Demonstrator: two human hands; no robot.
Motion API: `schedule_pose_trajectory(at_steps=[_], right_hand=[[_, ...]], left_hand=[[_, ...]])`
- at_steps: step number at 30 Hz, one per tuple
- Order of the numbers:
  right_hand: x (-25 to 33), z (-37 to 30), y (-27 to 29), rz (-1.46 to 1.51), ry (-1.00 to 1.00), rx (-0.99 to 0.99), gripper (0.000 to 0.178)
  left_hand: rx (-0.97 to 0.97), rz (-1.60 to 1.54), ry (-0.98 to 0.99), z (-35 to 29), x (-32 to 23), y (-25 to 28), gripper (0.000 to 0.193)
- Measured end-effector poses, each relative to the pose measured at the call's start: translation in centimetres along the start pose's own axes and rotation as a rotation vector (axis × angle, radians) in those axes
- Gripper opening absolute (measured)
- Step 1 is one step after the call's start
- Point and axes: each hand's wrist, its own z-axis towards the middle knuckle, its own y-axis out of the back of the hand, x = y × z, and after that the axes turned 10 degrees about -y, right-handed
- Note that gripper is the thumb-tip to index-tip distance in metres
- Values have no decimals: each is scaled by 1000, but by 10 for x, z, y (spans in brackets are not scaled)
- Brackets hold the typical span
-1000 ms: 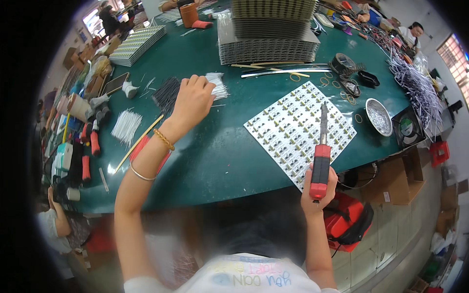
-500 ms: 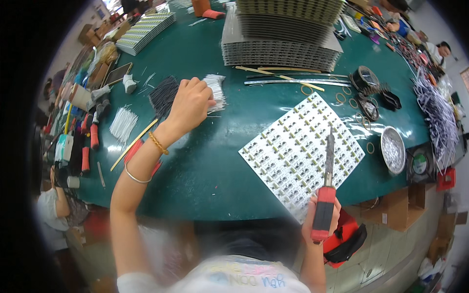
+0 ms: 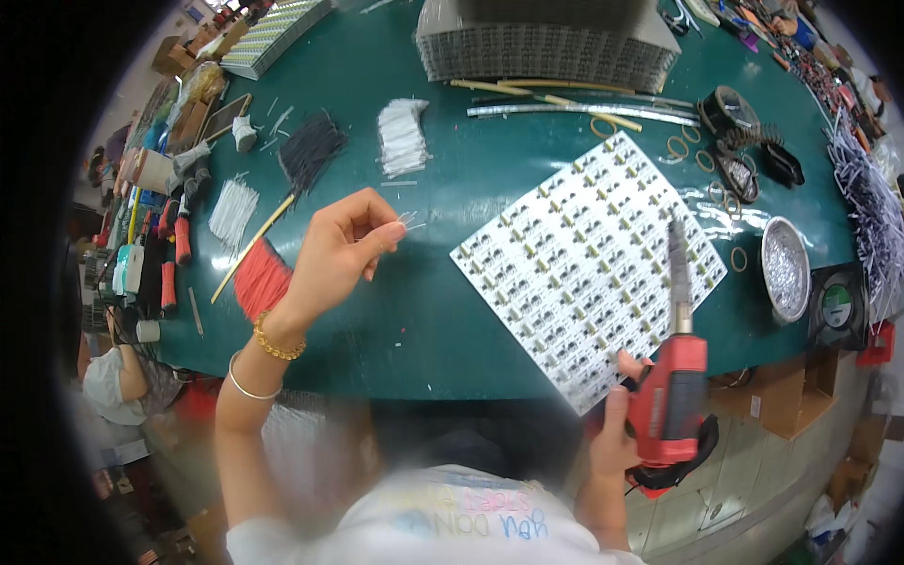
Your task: The person places a circuit board sheet on the table, picks up wires, and solders them to the circuit board sheet using a soldering iron.
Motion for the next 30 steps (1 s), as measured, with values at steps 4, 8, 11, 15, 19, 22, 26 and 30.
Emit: schedule_pose_trajectory(at_steps=[4, 8, 11, 15, 19, 22, 26, 30], right_hand=[[24, -10, 20, 44, -139, 9, 40], [53, -19, 22, 70, -68, 260, 61], [40, -35, 16, 144, -206, 403, 76], [29, -42, 8, 243, -299, 476, 83], [35, -39, 4, 185, -343, 527, 85], [36, -41, 4, 226, -470, 530, 86], [18, -44, 21, 90, -433, 550, 83], [16, -42, 24, 8, -367, 593, 77]], left_hand=[[12, -43, 32, -12, 5, -10, 12], [-46, 69, -13, -21, 13, -21, 13], [-54, 158, -26, -25, 14, -34, 15], [-26, 349, -186, -28, 17, -38, 14], [-70, 359, -241, -28, 20, -40, 13], [-65, 378, -259, -27, 22, -42, 13], [-71, 407, -297, -24, 25, -42, 14], [-73, 420, -330, -24, 26, -42, 14]])
